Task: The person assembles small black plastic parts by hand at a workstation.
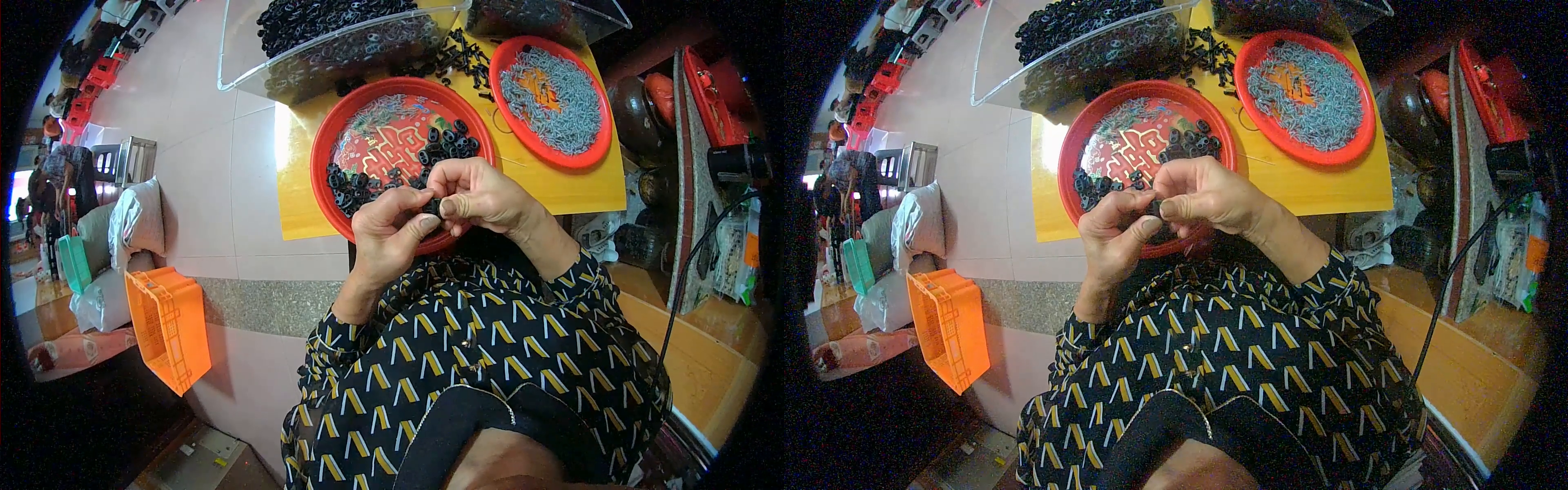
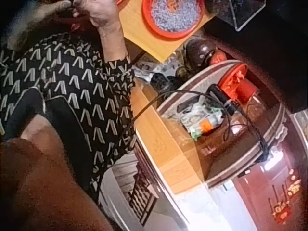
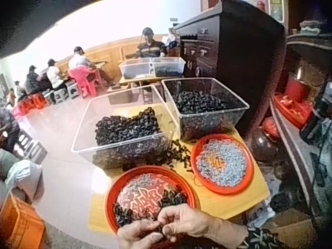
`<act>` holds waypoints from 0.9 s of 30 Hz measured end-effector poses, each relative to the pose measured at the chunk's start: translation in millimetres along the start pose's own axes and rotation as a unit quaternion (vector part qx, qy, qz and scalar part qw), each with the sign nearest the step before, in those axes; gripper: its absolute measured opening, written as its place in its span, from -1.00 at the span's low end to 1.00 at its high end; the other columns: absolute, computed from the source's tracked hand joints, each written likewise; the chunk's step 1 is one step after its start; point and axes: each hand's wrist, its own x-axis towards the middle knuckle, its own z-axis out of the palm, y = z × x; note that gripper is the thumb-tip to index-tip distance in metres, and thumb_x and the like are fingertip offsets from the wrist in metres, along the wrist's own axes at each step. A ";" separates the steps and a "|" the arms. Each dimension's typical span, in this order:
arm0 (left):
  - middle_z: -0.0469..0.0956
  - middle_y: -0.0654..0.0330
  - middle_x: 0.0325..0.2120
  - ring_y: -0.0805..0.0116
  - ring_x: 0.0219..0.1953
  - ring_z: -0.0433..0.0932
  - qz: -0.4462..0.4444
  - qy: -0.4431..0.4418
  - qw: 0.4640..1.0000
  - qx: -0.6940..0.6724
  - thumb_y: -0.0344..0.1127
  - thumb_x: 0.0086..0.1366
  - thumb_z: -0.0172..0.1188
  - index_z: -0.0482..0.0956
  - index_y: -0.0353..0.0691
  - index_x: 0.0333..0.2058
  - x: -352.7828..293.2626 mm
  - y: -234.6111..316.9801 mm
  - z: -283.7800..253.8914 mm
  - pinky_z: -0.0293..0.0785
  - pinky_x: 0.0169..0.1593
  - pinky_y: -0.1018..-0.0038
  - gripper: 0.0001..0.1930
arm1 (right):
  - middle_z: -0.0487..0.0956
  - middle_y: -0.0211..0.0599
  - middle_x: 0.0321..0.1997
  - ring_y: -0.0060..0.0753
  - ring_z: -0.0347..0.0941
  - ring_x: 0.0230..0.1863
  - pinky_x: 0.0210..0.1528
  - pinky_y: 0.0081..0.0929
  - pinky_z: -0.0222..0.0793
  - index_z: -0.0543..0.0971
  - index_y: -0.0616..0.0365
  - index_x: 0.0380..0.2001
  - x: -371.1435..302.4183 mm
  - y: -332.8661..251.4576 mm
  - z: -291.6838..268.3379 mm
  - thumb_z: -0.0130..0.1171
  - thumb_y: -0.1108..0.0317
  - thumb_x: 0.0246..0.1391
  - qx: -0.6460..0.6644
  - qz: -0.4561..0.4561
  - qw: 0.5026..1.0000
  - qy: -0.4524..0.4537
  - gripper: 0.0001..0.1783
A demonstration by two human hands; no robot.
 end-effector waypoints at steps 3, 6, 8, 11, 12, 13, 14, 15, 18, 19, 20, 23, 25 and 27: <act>0.48 0.17 -0.49 0.52 -0.44 0.44 0.011 0.018 1.000 0.006 -0.59 -0.07 0.17 0.47 -0.41 -0.37 0.2 -1.8 2.1 0.36 -0.35 0.64 -0.79 | 0.38 -0.46 -0.56 -0.66 0.38 -0.59 -0.59 -0.77 0.36 0.38 0.20 -0.45 2.8 -1.3 -1.6 0.26 0.29 -0.20 0.004 0.002 1.000 -0.012 -0.69; 0.48 0.18 -0.50 0.52 -0.44 0.44 0.011 0.032 0.999 0.018 -0.58 -0.07 0.18 0.47 -0.40 -0.38 2.0 -1.8 4.6 0.36 -0.35 0.64 -0.80 | 0.39 -0.46 -0.55 -0.66 0.38 -0.59 -0.56 -0.78 0.36 0.38 0.20 -0.45 4.5 -1.0 -2.4 0.25 0.30 -0.19 -0.022 -0.003 1.000 -0.003 -0.71; 0.48 0.18 -0.52 0.52 -0.46 0.44 0.001 0.022 0.998 0.057 -0.58 -0.07 0.18 0.47 -0.40 -0.39 2.8 -0.8 4.2 0.36 -0.37 0.64 -0.81 | 0.39 -0.47 -0.55 -0.67 0.38 -0.59 -0.56 -0.78 0.36 0.38 0.20 -0.45 6.5 0.2 -4.0 0.24 0.31 -0.19 -0.020 -0.003 1.000 -0.006 -0.72; 0.49 0.20 -0.51 0.53 -0.46 0.45 0.011 0.017 0.999 0.045 -0.57 -0.03 0.17 0.46 -0.39 -0.35 1.5 -5.2 2.6 0.37 -0.37 0.65 -0.80 | 0.39 -0.46 -0.55 -0.66 0.38 -0.59 -0.56 -0.77 0.36 0.39 0.20 -0.45 6.8 2.6 -4.9 0.23 0.33 -0.18 -0.020 0.000 1.000 0.001 -0.74; 0.49 0.20 -0.51 0.53 -0.46 0.45 0.012 0.018 0.999 0.044 -0.57 -0.03 0.17 0.46 -0.39 -0.35 -0.3 -8.0 2.8 0.37 -0.37 0.65 -0.80 | 0.40 -0.46 -0.55 -0.66 0.38 -0.59 -0.56 -0.77 0.37 0.39 0.20 -0.45 6.7 3.1 -5.2 0.23 0.34 -0.18 -0.020 0.004 1.000 0.011 -0.74; 0.49 0.20 -0.50 0.54 -0.46 0.45 -0.048 0.036 0.996 -0.063 -0.56 -0.01 0.16 0.45 -0.38 -0.31 -3.4 -11.6 3.1 0.38 -0.37 0.65 -0.78 | 0.40 -0.46 -0.55 -0.66 0.38 -0.59 -0.56 -0.77 0.37 0.39 0.20 -0.45 7.1 3.6 -5.7 0.23 0.34 -0.18 -0.021 0.003 1.000 0.012 -0.74; 0.49 0.21 -0.49 0.55 -0.45 0.44 -0.107 0.053 0.978 -0.169 -0.55 0.02 0.14 0.44 -0.37 -0.28 -6.0 -15.9 3.1 0.39 -0.37 0.66 -0.77 | 0.41 -0.44 -0.55 -0.64 0.39 -0.59 -0.55 -0.76 0.37 0.39 0.21 -0.44 7.7 3.8 -6.4 0.19 0.35 -0.14 0.001 0.013 1.000 0.015 -0.77; 0.49 0.21 -0.45 0.56 -0.42 0.44 -0.106 0.051 0.976 -0.182 -0.53 0.05 0.13 0.41 -0.36 -0.22 -7.1 -21.5 2.1 0.40 -0.36 0.66 -0.73 | 0.42 -0.42 -0.54 -0.63 0.40 -0.58 -0.55 -0.75 0.38 0.39 0.22 -0.42 7.8 3.9 -6.8 0.16 0.35 -0.10 0.022 0.022 0.999 0.019 -0.79; 0.48 0.22 -0.46 0.56 -0.42 0.43 -0.089 0.080 0.971 -0.206 -0.53 0.03 0.16 0.41 -0.36 -0.22 -7.1 -19.5 2.8 0.39 -0.35 0.66 -0.71 | 0.45 -0.36 -0.53 -0.60 0.42 -0.58 -0.54 -0.74 0.40 0.40 0.25 -0.39 5.2 -1.7 -2.6 0.07 0.35 -0.02 0.062 0.033 0.996 0.051 -0.82; 0.48 0.22 -0.46 0.56 -0.42 0.43 -0.088 0.082 0.971 -0.207 -0.53 0.03 0.16 0.41 -0.36 -0.22 -7.5 -19.6 2.1 0.39 -0.35 0.66 -0.71 | 0.45 -0.36 -0.53 -0.60 0.42 -0.58 -0.54 -0.74 0.40 0.40 0.25 -0.39 4.1 -1.5 -3.8 0.07 0.35 -0.02 0.062 0.034 0.996 0.050 -0.82; 0.47 0.24 -0.47 0.57 -0.43 0.43 -0.092 0.079 0.973 -0.198 -0.53 0.02 0.17 0.40 -0.36 -0.21 -7.7 -20.0 1.0 0.38 -0.34 0.67 -0.70 | 0.45 -0.35 -0.52 -0.59 0.42 -0.58 -0.53 -0.73 0.41 0.41 0.25 -0.39 3.0 -0.8 -5.5 0.03 0.36 0.00 0.057 0.024 0.997 0.054 -0.83; 0.44 0.28 -0.49 0.58 -0.45 0.41 -0.096 0.080 0.974 -0.191 -0.52 0.01 0.18 0.40 -0.37 -0.21 -8.0 -20.4 0.2 0.37 -0.34 0.68 -0.69 | 0.46 -0.34 -0.53 -0.60 0.42 -0.58 -0.53 -0.73 0.41 0.41 0.26 -0.39 1.5 -1.1 -3.2 0.00 0.36 0.03 0.033 0.011 0.997 0.064 -0.83; 0.43 0.29 -0.51 0.58 -0.46 0.40 -0.095 0.084 0.974 -0.190 -0.53 0.01 0.18 0.40 -0.37 -0.21 -8.5 -21.0 0.2 0.37 -0.34 0.68 -0.68 | 0.45 -0.34 -0.53 -0.60 0.42 -0.58 -0.54 -0.74 0.40 0.41 0.26 -0.39 0.2 -0.1 0.2 0.00 0.36 0.02 0.014 0.008 0.997 0.069 -0.83; 0.46 0.27 -0.47 0.57 -0.44 0.41 -0.083 0.089 0.980 -0.161 -0.53 0.01 0.18 0.40 -0.38 -0.21 -10.1 -22.1 0.2 0.37 -0.33 0.67 -0.69 | 0.45 -0.35 -0.54 -0.60 0.40 -0.57 -0.55 -0.72 0.38 0.43 0.27 -0.39 -0.3 1.5 3.2 0.04 0.33 0.01 -0.019 0.018 0.996 0.082 -0.80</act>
